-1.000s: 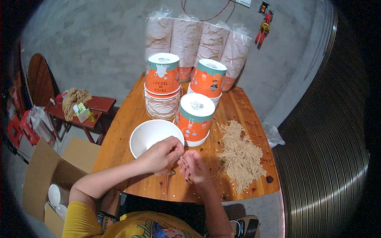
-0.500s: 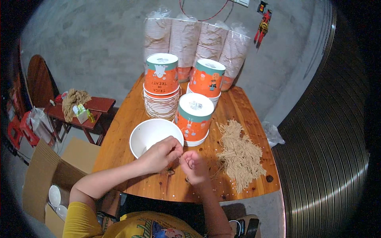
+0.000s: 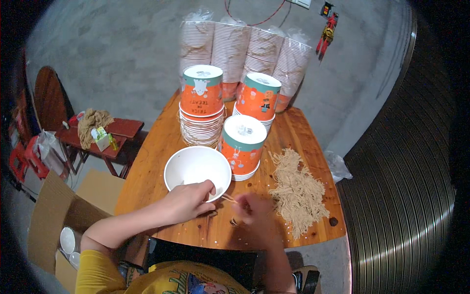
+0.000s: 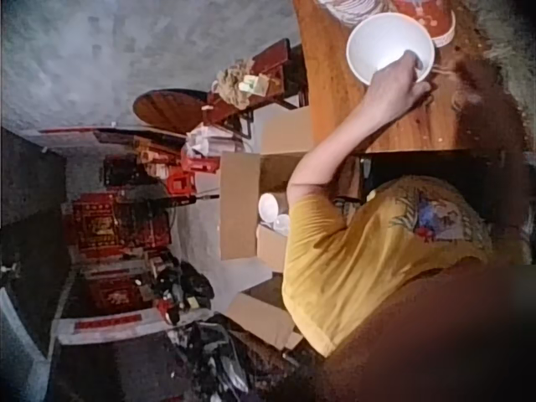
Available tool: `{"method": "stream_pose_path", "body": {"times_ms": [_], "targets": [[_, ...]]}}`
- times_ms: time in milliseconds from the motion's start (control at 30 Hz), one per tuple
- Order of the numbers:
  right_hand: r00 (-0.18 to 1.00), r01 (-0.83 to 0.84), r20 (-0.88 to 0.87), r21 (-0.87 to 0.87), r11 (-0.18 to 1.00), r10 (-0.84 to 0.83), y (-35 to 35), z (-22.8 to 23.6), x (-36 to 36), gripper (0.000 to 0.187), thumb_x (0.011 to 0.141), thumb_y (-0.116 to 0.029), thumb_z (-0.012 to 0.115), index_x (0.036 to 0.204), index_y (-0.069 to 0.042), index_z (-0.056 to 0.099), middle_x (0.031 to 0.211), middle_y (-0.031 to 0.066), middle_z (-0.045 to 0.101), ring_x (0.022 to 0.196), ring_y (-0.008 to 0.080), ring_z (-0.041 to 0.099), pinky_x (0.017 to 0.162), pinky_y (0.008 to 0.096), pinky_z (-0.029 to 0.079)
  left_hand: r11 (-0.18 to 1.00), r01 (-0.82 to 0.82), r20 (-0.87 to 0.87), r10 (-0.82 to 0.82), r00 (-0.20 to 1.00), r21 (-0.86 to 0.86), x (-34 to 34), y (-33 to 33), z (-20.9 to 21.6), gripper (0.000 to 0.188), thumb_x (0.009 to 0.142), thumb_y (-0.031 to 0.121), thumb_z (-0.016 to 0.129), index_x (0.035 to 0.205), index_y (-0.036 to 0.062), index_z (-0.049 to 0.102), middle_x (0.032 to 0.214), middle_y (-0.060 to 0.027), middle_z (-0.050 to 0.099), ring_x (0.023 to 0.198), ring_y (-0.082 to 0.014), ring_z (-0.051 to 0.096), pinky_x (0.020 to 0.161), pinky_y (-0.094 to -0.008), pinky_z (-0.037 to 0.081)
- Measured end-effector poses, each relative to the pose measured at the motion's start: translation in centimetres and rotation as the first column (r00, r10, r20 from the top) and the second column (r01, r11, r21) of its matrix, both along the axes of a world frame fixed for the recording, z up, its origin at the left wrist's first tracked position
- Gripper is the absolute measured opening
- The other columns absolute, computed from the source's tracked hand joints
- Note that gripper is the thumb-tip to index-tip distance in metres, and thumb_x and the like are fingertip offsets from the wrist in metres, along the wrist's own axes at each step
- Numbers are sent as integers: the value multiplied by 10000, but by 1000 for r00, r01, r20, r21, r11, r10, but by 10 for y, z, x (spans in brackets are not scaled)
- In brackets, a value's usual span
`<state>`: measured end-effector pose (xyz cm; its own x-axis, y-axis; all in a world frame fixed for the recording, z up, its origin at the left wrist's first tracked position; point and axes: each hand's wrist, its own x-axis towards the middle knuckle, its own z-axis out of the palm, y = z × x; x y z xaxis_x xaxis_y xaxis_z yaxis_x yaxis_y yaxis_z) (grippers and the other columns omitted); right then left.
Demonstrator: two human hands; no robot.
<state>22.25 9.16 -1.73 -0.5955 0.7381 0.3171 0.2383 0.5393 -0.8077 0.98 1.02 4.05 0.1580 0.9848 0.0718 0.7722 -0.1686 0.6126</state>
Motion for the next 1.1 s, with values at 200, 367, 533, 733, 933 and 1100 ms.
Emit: {"method": "stream_pose_path", "body": {"times_ms": [200, 367, 533, 733, 933, 1100], "targets": [[981, -23, 196, 188, 982, -15, 3, 41, 0, 104, 847, -114, 637, 894, -30, 596, 781, 69, 567, 635, 188, 558, 592, 303, 451, 948, 117, -261, -37, 965, 297, -21, -16, -13, 214, 830, 213, 632, 902, 44, 521, 795, -118, 567, 822, -323, 577, 717, -427, 449], [993, -109, 18, 452, 885, 113, 14, 44, -39, 84, 856, -92, 604, 906, -26, 591, 876, 96, 569, 747, 212, 582, 643, 321, 467, 898, 156, -182, -87, 980, 411, -35, -24, -18, 213, 823, 243, 646, 875, 59, 554, 767, -82, 544, 862, -260, 553, 796, -400, 402], [993, -73, -38, 531, 844, 110, 20, 25, -70, 77, 869, -97, 590, 914, -34, 589, 780, 92, 598, 684, 237, 603, 627, 340, 482, 930, 36, -55, -16, 998, 366, -31, -21, -21, 250, 834, 315, 648, 845, 74, 584, 723, -49, 570, 789, -217, 563, 841, -359, 344], [995, -28, -77, 437, 899, 68, 3, 29, -79, 81, 870, -94, 589, 936, -47, 583, 721, 106, 630, 634, 268, 634, 565, 360, 490, 864, -314, 205, 250, 946, 394, -9, -11, -28, 226, 858, 299, 614, 815, 77, 609, 712, -44, 618, 713, -196, 570, 860, -351, 306], [1000, 26, -26, 392, 920, -18, 11, 26, -85, 53, 883, -89, 562, 908, -44, 549, 707, 120, 621, 640, 296, 637, 553, 380, 486, 855, -393, 200, 343, 918, 337, -4, -5, -28, 143, 835, 191, 589, 756, 73, 590, 709, -56, 608, 738, -211, 568, 869, -362, 303], [989, 77, 81, 411, 908, -121, 35, 32, -90, 158, 909, -198, 535, 919, -50, 482, 756, 192, 631, 703, 395, 625, 582, 499, 489, 885, -141, 48, 134, 990, 443, -8, -12, -32, 122, 794, 170, 599, 731, 75, 556, 703, -47, 553, 749, -220, 544, 884, -385, 301]]}}
